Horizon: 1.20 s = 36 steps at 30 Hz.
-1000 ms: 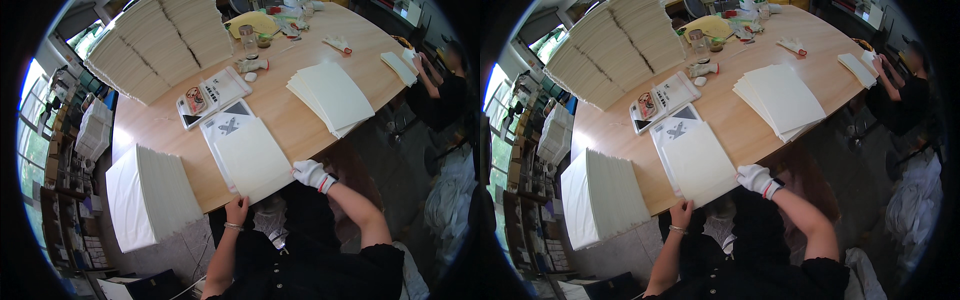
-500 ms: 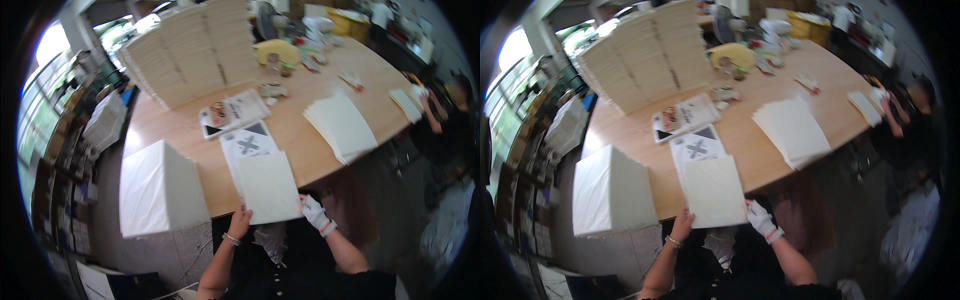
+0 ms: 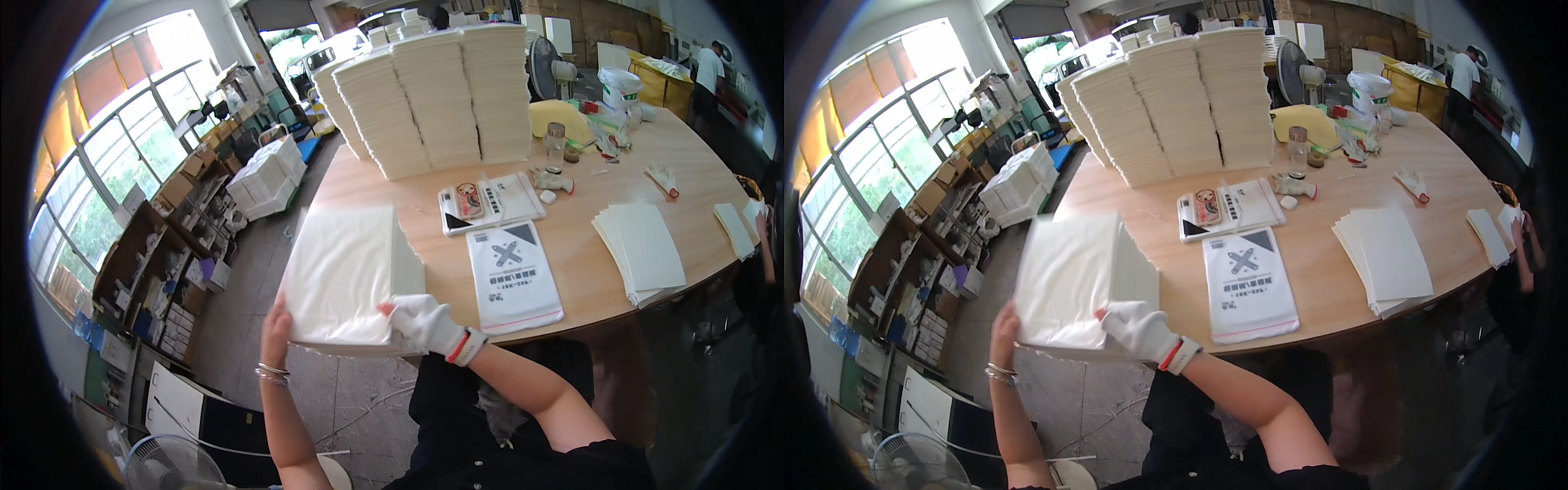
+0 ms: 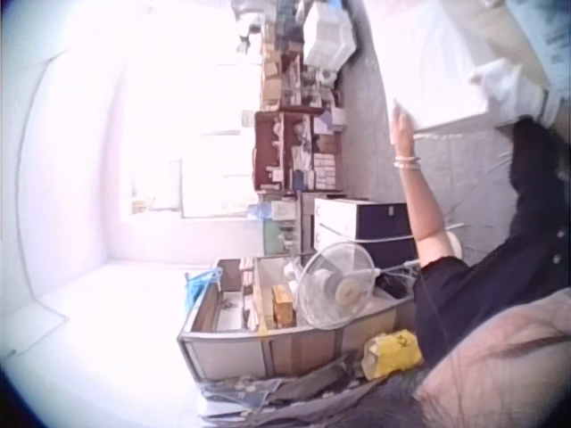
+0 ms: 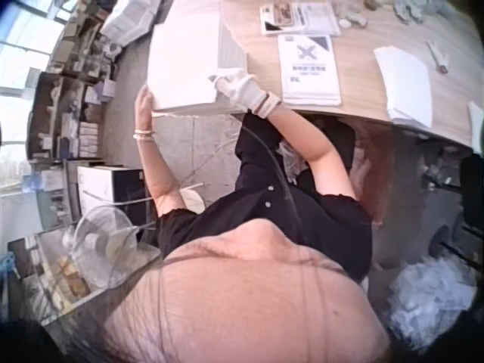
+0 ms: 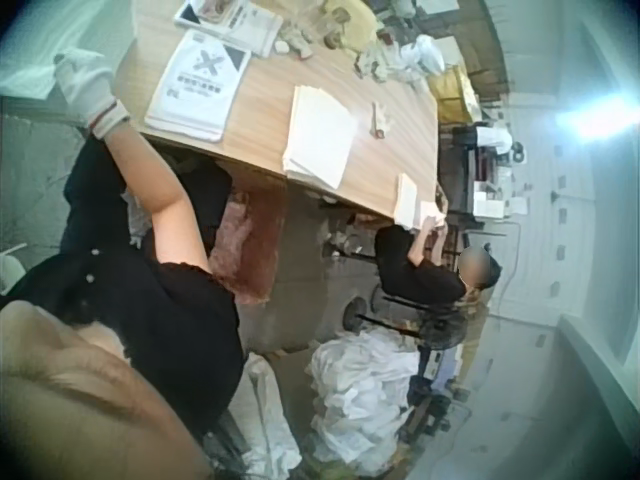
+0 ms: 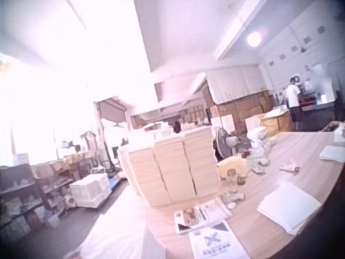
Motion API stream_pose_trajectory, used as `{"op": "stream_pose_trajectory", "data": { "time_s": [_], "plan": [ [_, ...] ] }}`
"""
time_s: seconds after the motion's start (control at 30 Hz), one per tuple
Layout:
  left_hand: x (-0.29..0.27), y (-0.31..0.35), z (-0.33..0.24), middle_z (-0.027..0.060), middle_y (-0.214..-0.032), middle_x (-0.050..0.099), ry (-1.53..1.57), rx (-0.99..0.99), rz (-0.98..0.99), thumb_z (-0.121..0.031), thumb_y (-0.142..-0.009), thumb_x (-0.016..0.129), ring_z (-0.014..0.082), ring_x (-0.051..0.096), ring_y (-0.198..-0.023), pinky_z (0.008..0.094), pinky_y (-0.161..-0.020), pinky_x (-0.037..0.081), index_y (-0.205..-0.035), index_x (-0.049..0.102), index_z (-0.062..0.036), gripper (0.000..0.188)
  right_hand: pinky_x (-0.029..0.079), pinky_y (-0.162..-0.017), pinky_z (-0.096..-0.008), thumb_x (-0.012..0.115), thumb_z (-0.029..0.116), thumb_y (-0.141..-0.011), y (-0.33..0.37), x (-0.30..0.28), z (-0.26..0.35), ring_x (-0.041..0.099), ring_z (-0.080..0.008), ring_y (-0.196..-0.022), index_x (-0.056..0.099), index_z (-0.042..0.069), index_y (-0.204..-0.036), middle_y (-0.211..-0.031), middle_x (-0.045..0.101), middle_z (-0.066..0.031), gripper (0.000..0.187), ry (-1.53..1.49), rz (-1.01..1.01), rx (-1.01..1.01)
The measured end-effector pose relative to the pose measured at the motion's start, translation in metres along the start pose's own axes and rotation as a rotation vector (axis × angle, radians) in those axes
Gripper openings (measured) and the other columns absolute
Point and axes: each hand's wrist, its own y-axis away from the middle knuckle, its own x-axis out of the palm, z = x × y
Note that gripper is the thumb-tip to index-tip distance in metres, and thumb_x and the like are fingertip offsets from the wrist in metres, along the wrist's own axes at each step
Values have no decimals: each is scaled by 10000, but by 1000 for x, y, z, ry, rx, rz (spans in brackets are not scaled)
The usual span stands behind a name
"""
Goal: The person wraps individual books with white paper at a table. They pick up a book, place it on a sheet of paper, fold the paper around the book, and set the wrapped book aside. The process repeats continuously with a coworker visible in the background.
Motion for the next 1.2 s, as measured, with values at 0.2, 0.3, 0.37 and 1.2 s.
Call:
{"op": "stream_pose_trajectory", "data": {
  "time_s": [0.2,0.3,0.37,1.2],
  "plan": [
    [16,-13,59,147,-1186,461,152,-42,-77,-161,-827,380,221,405,-1106,320,-947,284,-1180,433,52,416,395,-507,-234,470,255,-874,-1,-10,-11,458,-86,-518,589,-2,-802,-548,483,-33,292,81,-34,-107],
    [13,-10,50,106,-1148,461,-271,275,-312,-203,-867,385,188,451,-1049,301,-904,334,-1177,419,35,392,399,-525,-217,452,216,-884,46,-38,-20,458,-79,-540,533,7,-860,-640,484,-7,225,-473,-266,110],
    [18,11,37,103,-1013,482,18,427,-660,-194,-879,383,177,476,-837,275,-701,389,-1071,458,6,287,410,-541,-212,437,176,-881,98,-75,-43,472,-83,-558,519,0,-892,-670,505,-23,195,-497,-350,123],
    [324,66,21,71,-697,575,241,232,608,-34,-833,471,122,560,-627,236,-563,447,-923,523,5,111,375,-402,-276,477,115,-768,304,-378,-30,403,-127,-458,450,131,-679,-574,408,6,94,-452,-1532,304]
  ]
}}
